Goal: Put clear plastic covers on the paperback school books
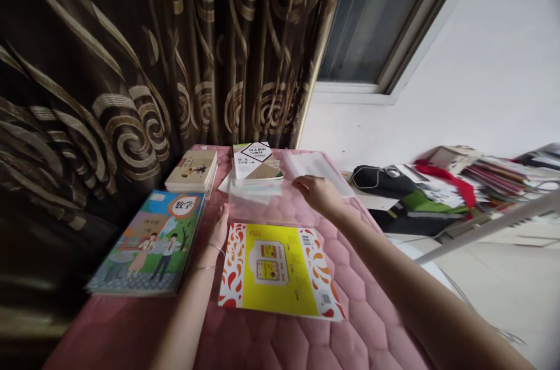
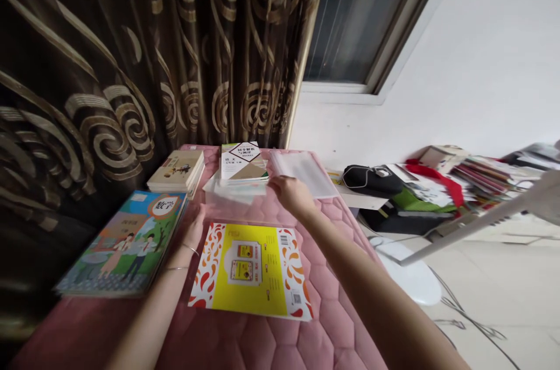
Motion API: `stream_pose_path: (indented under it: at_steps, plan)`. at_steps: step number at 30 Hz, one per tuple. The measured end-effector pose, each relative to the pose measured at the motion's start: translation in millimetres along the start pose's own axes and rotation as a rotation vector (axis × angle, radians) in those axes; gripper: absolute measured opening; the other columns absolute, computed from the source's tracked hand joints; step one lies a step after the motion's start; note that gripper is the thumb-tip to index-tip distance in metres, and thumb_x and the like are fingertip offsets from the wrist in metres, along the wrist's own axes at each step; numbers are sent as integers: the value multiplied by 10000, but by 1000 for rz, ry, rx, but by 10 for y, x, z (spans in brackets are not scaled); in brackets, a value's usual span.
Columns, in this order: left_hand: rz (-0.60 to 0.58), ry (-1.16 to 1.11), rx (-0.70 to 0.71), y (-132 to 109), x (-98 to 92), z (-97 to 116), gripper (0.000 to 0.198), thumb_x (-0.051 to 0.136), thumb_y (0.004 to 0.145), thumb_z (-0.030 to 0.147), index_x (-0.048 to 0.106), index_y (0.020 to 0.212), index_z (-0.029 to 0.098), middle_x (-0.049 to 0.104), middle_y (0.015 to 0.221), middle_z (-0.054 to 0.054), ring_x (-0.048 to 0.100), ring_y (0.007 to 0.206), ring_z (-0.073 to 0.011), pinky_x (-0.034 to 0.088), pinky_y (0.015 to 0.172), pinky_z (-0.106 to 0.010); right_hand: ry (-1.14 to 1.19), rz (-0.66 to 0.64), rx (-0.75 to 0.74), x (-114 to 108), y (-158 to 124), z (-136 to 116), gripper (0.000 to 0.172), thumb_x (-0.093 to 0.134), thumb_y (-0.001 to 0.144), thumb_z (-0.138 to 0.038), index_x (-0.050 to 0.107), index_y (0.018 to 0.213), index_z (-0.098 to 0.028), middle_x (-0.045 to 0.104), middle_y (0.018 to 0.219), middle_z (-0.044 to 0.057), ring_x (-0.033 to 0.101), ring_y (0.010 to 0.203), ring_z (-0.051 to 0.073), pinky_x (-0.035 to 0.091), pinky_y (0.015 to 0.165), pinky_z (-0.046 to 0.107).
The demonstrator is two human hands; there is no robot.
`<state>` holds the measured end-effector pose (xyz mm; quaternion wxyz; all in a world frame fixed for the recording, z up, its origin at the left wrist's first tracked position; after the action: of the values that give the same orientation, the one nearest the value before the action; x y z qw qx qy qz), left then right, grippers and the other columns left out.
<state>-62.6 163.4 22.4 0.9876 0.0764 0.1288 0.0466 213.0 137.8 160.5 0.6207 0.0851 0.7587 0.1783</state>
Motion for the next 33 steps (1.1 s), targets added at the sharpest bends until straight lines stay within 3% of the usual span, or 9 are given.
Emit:
stream_pose_path:
  at_steps: [3,7,11,15,19,24,27,29,33]
  plan:
    - [-34,69,12,108,129,-154,215,584,830,339,634,975,189,715,937,-60,670,921,-192,514,844,-320,2,9,75,219,364,104,240,493,906,-272,727,948,-238,743,967,52,665,816,195,442,674,262]
    - [-6,176,8,211,238,-314,196,627,764,154,608,958,175,702,812,-33,662,795,-168,490,792,-306,2,44,102,454,636,202,229,504,901,-261,731,929,-244,743,942,54,643,835,207,414,738,302]
    - [36,275,8,226,255,-381,264,624,777,141,575,1032,189,694,807,-14,653,790,-158,461,756,-281,12,129,119,566,735,228,240,493,910,-268,724,953,-222,726,1005,93,580,981,268,357,849,400]
    - [62,350,0,229,253,-402,270,633,780,150,561,1037,189,689,818,-14,645,784,-157,443,735,-273,74,183,91,593,652,191,272,455,927,-269,703,1026,-214,685,1130,109,544,1061,275,364,873,425]
    - [69,380,6,248,256,-420,232,632,788,165,558,1008,178,678,803,-15,635,764,-152,443,725,-266,176,115,-26,581,252,153,219,519,902,-277,721,958,-210,708,1084,69,619,997,198,458,865,327]
    - [77,381,31,231,236,-389,186,612,790,152,566,968,181,671,817,-23,634,761,-151,452,703,-254,430,-111,-155,449,-695,140,286,474,928,-371,718,1005,-244,703,1102,63,672,954,193,544,832,336]
    - [80,383,43,213,227,-346,155,608,784,144,579,930,186,674,826,-29,638,766,-156,460,712,-262,433,-286,-216,324,-1287,119,334,490,919,-401,678,1143,-241,634,1247,98,607,1126,229,517,936,385]
    - [84,393,41,211,229,-326,147,605,782,138,585,921,182,675,812,-33,639,759,-163,465,710,-271,418,-398,-268,275,-1605,97,446,549,881,-440,594,1279,-243,529,1377,117,486,1274,275,465,1010,438]
    - [76,430,36,215,237,-298,169,590,789,122,582,953,163,675,801,-41,642,748,-169,476,698,-275,396,-489,-265,330,-1973,65,624,639,818,-432,470,1389,-245,382,1478,125,329,1370,303,403,1067,457]
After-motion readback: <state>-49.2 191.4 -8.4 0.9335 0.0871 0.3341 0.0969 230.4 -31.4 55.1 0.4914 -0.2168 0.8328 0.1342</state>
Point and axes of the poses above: each hand's wrist, its own y-axis towards the middle knuckle, its own x-axis out of the palm, z = x × y, the point moved 1 cm from there along y, towards the middle knuckle
